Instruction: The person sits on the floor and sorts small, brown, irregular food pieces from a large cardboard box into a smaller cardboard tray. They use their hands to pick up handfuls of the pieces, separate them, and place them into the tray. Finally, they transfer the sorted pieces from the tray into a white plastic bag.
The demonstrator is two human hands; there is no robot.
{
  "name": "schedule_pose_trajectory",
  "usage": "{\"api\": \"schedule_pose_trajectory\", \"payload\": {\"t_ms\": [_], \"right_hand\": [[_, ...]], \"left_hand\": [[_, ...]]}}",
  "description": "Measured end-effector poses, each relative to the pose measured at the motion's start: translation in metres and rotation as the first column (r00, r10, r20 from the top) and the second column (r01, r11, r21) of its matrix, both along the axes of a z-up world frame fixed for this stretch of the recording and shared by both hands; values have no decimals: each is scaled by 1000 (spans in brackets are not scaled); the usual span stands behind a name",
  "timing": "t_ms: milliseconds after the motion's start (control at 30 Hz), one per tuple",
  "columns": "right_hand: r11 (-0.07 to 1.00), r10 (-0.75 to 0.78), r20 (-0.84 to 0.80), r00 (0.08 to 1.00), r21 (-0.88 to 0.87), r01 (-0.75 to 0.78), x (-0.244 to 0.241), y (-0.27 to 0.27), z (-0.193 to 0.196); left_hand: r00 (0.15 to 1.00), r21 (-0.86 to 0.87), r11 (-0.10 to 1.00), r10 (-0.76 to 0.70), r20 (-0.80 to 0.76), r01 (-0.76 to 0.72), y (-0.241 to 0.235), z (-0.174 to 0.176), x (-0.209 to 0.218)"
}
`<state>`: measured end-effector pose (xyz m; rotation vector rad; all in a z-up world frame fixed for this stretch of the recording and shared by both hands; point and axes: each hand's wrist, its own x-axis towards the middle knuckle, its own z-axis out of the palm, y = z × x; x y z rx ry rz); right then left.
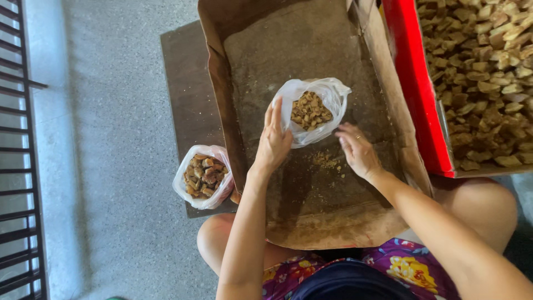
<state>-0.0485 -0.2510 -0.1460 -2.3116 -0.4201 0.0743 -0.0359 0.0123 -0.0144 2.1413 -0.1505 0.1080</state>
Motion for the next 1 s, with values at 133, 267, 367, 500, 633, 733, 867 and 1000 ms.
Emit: {"api": "schedule_pose_trajectory", "payload": {"t_ms": [133,267,367,500,633,733,867,1000], "right_hand": [[999,-29,286,958,-30,39,-11,21,-4],[986,79,170,982,130,-102,-44,74,-4],[960,263,299,917,9,-279,-57,85,3],[653,754,346,559,-293,-698,-97,103,5],[593,801,263,537,-470,-654,-94,108,-9],[683,707,302,639,-526,-507,-53,91,-20],[918,395,336,855,-187,-350,-14,60,-25],[994,37,-15,999,101,-35,-1,35,-32]], "left_hand": [[1000,-14,1000,-4,19,4,2,-5,-7],[999,-18,1000,-14,36,15,0,-10,-10],[999,-6,1000,-13,42,14,3,-10,-10],[1000,-2,1000,-16,19,16,-3,-6,-8],[999,20,999,-30,-40,31,-5,1,-11],[999,12,1000,-26,-45,27,-2,3,-12],[999,-7,1000,-21,-32,20,-1,2,-10],[999,-18,1000,-23,-23,23,0,-4,-7]]}}
